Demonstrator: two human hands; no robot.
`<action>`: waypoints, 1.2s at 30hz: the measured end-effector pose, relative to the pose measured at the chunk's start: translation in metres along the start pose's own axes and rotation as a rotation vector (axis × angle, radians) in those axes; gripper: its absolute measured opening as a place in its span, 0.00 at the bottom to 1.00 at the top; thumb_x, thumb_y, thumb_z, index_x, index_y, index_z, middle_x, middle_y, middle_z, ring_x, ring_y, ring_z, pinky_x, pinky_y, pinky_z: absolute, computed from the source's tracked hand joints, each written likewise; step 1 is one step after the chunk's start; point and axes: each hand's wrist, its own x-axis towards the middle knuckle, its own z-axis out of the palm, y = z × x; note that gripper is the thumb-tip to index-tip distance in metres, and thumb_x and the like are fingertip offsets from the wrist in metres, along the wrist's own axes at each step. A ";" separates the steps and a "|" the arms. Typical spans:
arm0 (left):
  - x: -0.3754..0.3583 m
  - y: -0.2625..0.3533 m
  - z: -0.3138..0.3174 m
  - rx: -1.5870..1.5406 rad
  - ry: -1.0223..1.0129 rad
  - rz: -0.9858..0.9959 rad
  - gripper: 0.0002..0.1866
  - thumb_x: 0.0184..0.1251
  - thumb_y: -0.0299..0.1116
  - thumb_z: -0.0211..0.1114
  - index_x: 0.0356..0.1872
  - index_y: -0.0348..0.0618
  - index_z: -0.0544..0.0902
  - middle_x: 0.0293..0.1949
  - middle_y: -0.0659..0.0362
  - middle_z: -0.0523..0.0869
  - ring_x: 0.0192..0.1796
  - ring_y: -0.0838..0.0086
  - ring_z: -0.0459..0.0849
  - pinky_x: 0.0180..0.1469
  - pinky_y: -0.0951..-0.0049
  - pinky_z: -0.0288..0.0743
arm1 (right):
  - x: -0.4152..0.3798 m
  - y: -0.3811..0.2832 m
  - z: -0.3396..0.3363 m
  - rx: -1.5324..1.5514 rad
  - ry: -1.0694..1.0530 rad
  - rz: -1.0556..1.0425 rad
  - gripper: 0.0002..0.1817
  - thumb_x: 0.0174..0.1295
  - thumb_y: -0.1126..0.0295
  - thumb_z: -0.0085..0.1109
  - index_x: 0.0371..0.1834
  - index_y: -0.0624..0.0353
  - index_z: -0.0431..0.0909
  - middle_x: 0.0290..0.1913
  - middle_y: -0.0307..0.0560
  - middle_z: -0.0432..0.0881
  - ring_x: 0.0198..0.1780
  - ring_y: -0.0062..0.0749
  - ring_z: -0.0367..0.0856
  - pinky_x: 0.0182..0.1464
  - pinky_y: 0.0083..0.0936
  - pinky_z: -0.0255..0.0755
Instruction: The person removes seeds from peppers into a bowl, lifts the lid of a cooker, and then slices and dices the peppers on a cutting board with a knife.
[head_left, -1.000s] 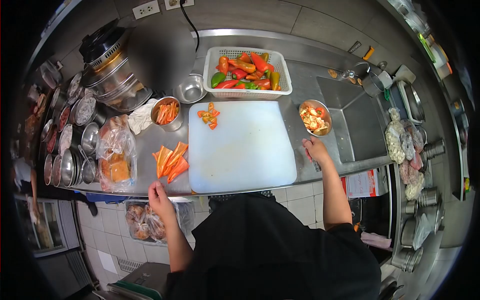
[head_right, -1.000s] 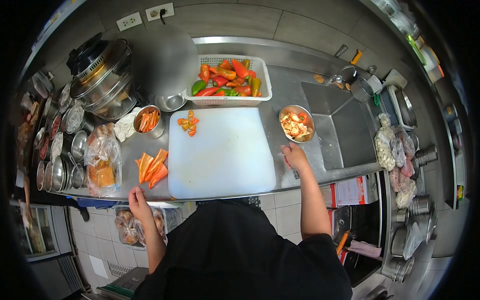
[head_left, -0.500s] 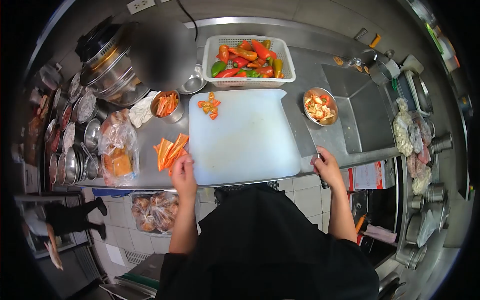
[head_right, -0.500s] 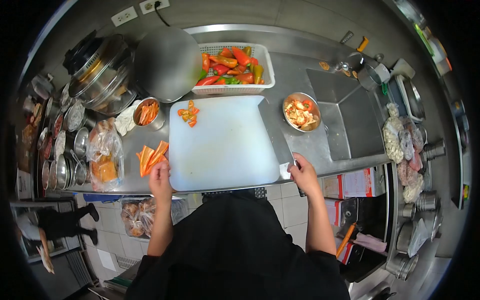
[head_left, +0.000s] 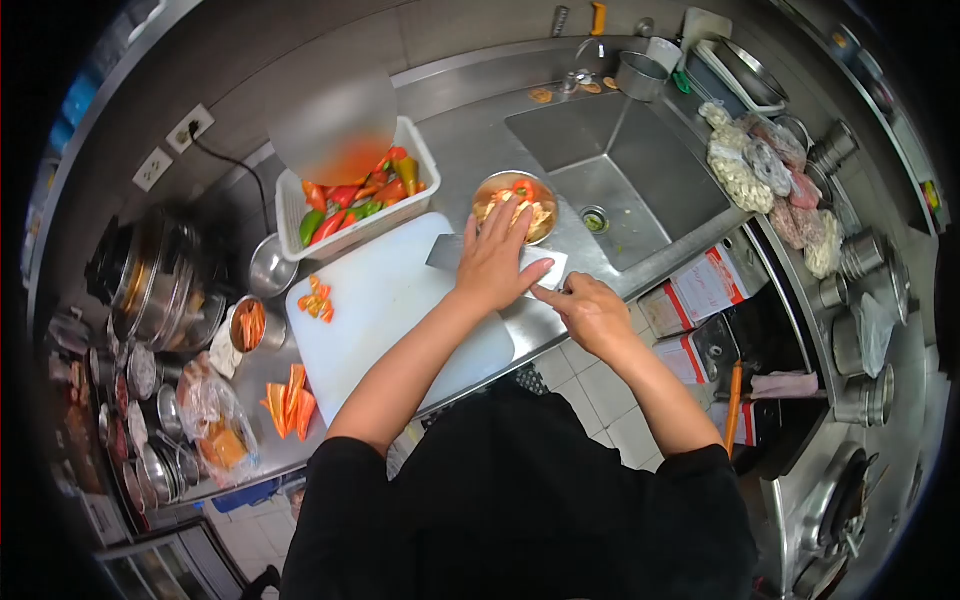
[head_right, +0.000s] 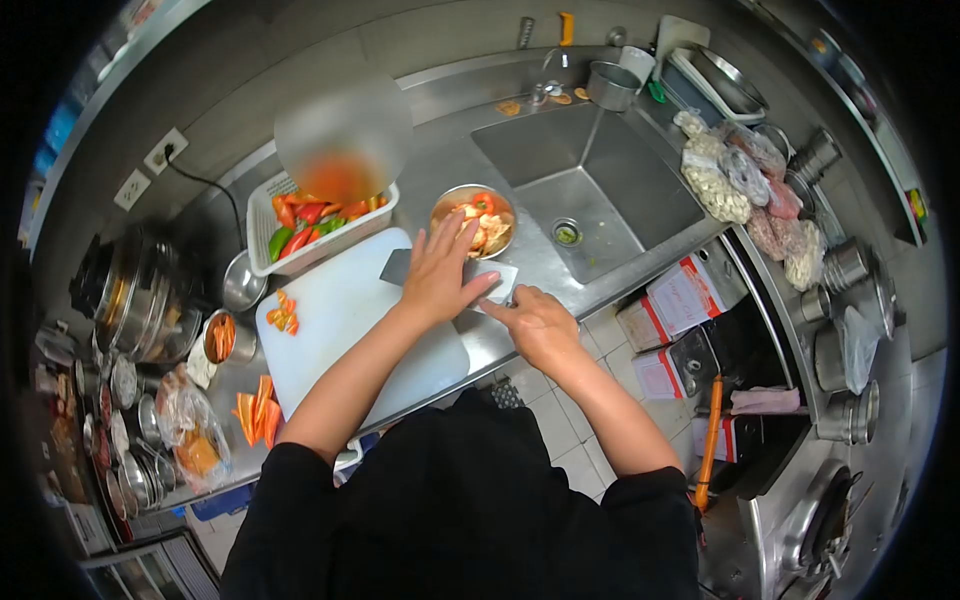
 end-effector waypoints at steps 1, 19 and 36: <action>0.017 -0.005 0.016 0.053 -0.049 -0.004 0.43 0.67 0.59 0.66 0.77 0.46 0.66 0.79 0.46 0.63 0.81 0.53 0.59 0.80 0.38 0.46 | -0.001 0.007 -0.006 0.001 0.012 0.010 0.29 0.55 0.77 0.64 0.60 0.34 0.87 0.34 0.42 0.75 0.40 0.38 0.80 0.41 0.35 0.77; 0.086 0.011 0.029 -0.128 0.179 -0.075 0.39 0.72 0.54 0.65 0.75 0.40 0.67 0.78 0.42 0.66 0.80 0.49 0.63 0.79 0.38 0.50 | -0.007 0.064 0.022 1.752 0.037 0.862 0.10 0.72 0.73 0.54 0.53 0.62 0.70 0.33 0.44 0.78 0.26 0.24 0.75 0.22 0.24 0.73; -0.070 -0.098 -0.039 0.130 0.557 -0.524 0.26 0.72 0.39 0.66 0.67 0.37 0.76 0.65 0.46 0.80 0.68 0.51 0.76 0.71 0.52 0.64 | 0.004 -0.012 0.054 0.587 -0.174 0.111 0.28 0.65 0.72 0.66 0.70 0.45 0.78 0.39 0.48 0.81 0.40 0.43 0.81 0.45 0.36 0.76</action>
